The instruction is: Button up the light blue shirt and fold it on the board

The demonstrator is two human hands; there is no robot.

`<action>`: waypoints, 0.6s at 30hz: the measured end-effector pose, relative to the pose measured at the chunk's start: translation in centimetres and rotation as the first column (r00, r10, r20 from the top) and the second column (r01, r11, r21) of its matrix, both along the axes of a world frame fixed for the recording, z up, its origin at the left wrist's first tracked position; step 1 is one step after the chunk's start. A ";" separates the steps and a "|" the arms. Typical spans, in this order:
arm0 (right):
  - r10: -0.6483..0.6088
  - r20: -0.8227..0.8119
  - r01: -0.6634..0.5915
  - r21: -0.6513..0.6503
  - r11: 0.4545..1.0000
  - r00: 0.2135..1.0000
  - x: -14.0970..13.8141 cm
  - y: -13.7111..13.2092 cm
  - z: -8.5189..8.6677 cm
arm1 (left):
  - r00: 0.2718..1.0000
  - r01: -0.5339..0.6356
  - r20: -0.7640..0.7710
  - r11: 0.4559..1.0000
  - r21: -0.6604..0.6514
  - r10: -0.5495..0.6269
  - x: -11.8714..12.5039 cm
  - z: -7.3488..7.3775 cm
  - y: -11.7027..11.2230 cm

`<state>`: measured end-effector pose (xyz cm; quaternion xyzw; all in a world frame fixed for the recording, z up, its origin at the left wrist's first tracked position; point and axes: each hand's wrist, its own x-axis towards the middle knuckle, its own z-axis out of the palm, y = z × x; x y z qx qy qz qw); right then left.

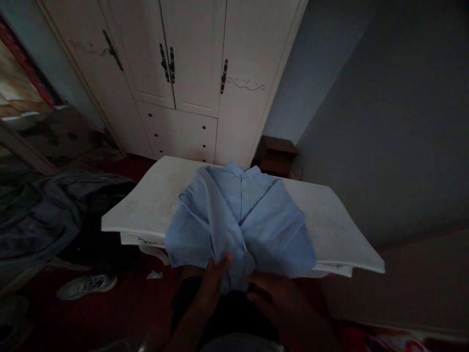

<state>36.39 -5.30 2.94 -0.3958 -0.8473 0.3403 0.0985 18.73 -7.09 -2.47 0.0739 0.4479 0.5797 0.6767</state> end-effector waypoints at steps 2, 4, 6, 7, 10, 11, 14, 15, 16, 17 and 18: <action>-0.085 -0.072 0.082 -0.053 0.995 0.994 0.6 1.4 0.5 | 0.998 -0.031 0.053 0.996 -0.088 0.036 0.1 -0.6 0.3; -0.117 -0.158 0.105 -0.082 0.991 0.980 0.8 3.0 1.0 | 0.987 -0.049 0.149 0.994 -0.097 0.063 0.2 -1.1 0.7; -0.131 -0.232 0.112 -0.093 0.989 0.964 0.3 4.7 1.0 | 0.968 -0.055 0.245 0.998 -0.029 0.060 0.5 -1.4 1.0; -0.143 -0.270 0.124 -0.086 0.989 0.952 -0.3 5.8 0.7 | 0.961 -0.052 0.272 0.998 0.021 0.044 0.8 -1.4 1.2; -0.169 -0.377 0.178 -0.013 0.984 0.911 -2.8 9.7 -0.7 | 0.984 0.006 0.178 0.989 0.145 -0.032 1.5 -1.3 1.3; -0.172 -0.401 0.196 0.020 0.980 0.900 -3.9 11.3 -1.2 | 0.997 0.035 0.062 0.985 0.169 -0.046 1.7 -1.2 1.2; -0.198 -0.387 0.190 -0.060 0.980 0.900 -7.5 16.1 -2.2 | 0.870 0.188 -0.486 0.967 0.175 -0.081 1.6 -0.6 0.6; -0.200 -0.361 0.160 -0.138 0.977 0.911 -8.7 17.5 -2.3 | 0.741 0.245 -0.665 0.961 0.132 -0.097 1.3 -0.4 0.4; -0.191 -0.332 0.126 -0.207 0.970 0.924 -9.9 18.7 -2.5 | 0.586 0.282 -0.801 0.957 0.063 -0.120 0.7 0.0 0.1; -0.171 -0.302 0.093 -0.258 0.962 0.938 -11.0 19.6 -2.6 | 0.435 0.293 -0.889 0.956 -0.014 -0.146 0.0 0.4 -0.1; -0.148 -0.278 0.069 -0.277 0.958 0.949 -12.0 20.4 -2.7 | 0.311 0.286 -0.935 0.955 -0.078 -0.169 -0.9 0.8 -0.2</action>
